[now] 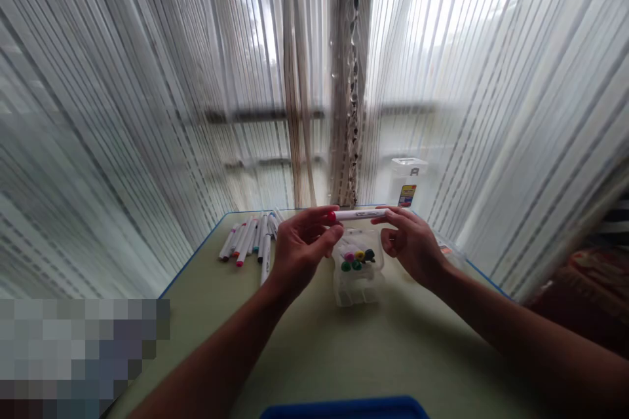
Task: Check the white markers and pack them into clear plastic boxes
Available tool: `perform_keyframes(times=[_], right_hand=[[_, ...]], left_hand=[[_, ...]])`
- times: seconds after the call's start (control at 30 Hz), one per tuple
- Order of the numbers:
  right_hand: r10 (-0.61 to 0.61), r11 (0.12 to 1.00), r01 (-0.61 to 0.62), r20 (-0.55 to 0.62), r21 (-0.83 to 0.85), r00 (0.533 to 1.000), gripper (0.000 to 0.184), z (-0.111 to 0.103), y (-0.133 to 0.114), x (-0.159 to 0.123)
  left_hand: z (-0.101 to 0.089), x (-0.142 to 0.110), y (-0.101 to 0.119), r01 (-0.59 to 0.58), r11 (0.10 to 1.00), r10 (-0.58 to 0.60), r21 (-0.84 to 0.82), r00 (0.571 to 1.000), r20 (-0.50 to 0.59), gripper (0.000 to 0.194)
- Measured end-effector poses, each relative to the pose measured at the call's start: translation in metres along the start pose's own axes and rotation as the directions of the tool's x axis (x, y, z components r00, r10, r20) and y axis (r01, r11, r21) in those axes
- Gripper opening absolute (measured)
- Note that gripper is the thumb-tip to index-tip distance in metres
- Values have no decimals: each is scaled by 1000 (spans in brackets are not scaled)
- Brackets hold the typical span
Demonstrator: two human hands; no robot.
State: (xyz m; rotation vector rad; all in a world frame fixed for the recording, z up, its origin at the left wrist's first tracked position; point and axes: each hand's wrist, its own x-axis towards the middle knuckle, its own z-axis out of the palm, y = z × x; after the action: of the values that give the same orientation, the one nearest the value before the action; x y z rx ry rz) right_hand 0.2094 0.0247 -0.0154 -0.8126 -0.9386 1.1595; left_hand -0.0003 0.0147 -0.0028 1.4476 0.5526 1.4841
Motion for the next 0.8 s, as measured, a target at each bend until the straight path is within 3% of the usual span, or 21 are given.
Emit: perform_keyframes(times=[0.4, 0.8], right_hand=[[-44, 999, 44, 12, 18, 999, 27, 1, -2, -1], [-176, 984, 175, 25, 17, 984, 24, 4, -10, -6]], left_hand=[[-3, 4, -3, 22, 1000, -22, -9, 997, -80, 26], [-9, 6, -5, 19, 998, -11, 62, 992, -126, 22]])
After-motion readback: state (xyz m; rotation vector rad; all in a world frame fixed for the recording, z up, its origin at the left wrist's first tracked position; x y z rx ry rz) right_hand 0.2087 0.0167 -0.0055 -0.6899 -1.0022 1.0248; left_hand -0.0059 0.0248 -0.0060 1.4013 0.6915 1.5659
